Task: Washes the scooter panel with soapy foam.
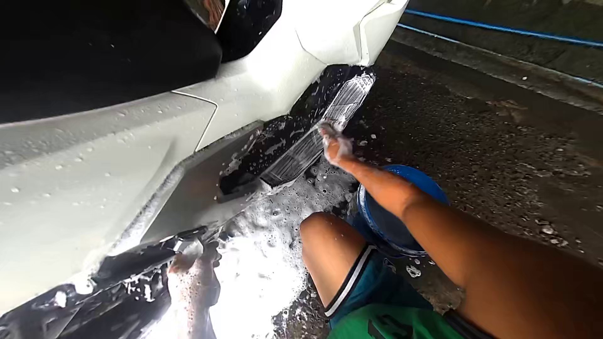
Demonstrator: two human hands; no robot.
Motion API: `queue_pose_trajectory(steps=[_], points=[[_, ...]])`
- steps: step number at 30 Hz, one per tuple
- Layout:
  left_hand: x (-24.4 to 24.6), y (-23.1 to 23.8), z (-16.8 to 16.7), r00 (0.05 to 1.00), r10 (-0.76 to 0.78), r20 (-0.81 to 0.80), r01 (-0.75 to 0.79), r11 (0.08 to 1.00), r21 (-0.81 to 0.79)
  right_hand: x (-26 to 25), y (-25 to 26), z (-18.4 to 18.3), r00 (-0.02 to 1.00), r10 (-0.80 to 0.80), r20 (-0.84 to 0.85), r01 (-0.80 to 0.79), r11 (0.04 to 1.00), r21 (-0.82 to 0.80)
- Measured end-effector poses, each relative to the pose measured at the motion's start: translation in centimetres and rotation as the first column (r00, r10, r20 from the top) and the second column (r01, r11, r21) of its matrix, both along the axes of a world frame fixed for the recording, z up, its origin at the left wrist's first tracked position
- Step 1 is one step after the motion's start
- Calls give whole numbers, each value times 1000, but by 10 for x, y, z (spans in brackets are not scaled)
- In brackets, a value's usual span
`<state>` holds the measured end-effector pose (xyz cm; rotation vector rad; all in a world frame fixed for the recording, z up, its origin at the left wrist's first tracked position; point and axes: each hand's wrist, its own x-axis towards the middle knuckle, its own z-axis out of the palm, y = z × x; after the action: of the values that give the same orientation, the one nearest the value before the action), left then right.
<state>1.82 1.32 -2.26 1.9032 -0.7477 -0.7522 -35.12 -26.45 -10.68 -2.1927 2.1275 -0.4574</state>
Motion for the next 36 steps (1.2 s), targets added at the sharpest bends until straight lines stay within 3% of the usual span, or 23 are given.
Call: queue_pose_trajectory(steps=[3, 5, 9, 11, 14, 16, 17, 20, 22, 24, 27, 29, 33, 34, 36], points=[[1, -1, 3, 1000, 14, -23, -14, 1000, -20, 57, 70, 15, 958, 229, 174, -252, 959, 129], [-1, -1, 3, 999, 3, -32, -4, 999, -34, 56, 70, 8, 925, 346, 157, -370, 913, 171], [-3, 0, 7, 1000, 17, -22, -18, 1000, -21, -5, -16, 5, 995, 46, 94, -62, 983, 173], [-2, -2, 8, 1000, 18, -22, -19, 999, -31, 16, -5, 15, 994, 25, 104, -41, 987, 157], [-5, -2, 6, 998, 25, -58, -28, 998, -51, 79, 95, 34, 932, 299, 204, -334, 929, 161], [-5, -2, 7, 997, 29, -68, -33, 998, -54, 96, 108, 27, 847, 493, 197, -524, 837, 160], [-5, -2, 7, 997, 24, -71, -27, 998, -51, 87, 93, 21, 843, 519, 143, -536, 832, 144], [-4, -3, 6, 997, 34, -71, -37, 999, -39, 28, 23, 9, 973, 226, 54, -232, 956, 179], [-4, -3, 7, 997, 40, -72, -43, 999, -33, 24, 15, 12, 995, 80, 60, -90, 975, 201], [-3, -4, 5, 997, 25, -70, -28, 999, -42, 63, 57, 14, 967, 235, 94, -247, 957, 153], [-3, -2, 3, 998, 11, -69, -15, 998, -59, 112, 106, 13, 847, 495, 193, -521, 845, 119], [-2, -3, 5, 998, 8, -65, -11, 999, -49, 89, 80, 13, 874, 459, 158, -480, 867, 138], [-1, -4, 3, 997, 25, -71, -28, 999, -46, 25, 11, 12, 994, 97, 49, -105, 973, 203], [-1, -4, 3, 997, 20, -73, -24, 998, -50, 32, 23, 14, 992, 116, 57, -124, 975, 185], [-2, -4, 3, 997, 13, -82, -19, 997, -70, 64, 74, 13, 947, 298, 119, -309, 947, 93]])
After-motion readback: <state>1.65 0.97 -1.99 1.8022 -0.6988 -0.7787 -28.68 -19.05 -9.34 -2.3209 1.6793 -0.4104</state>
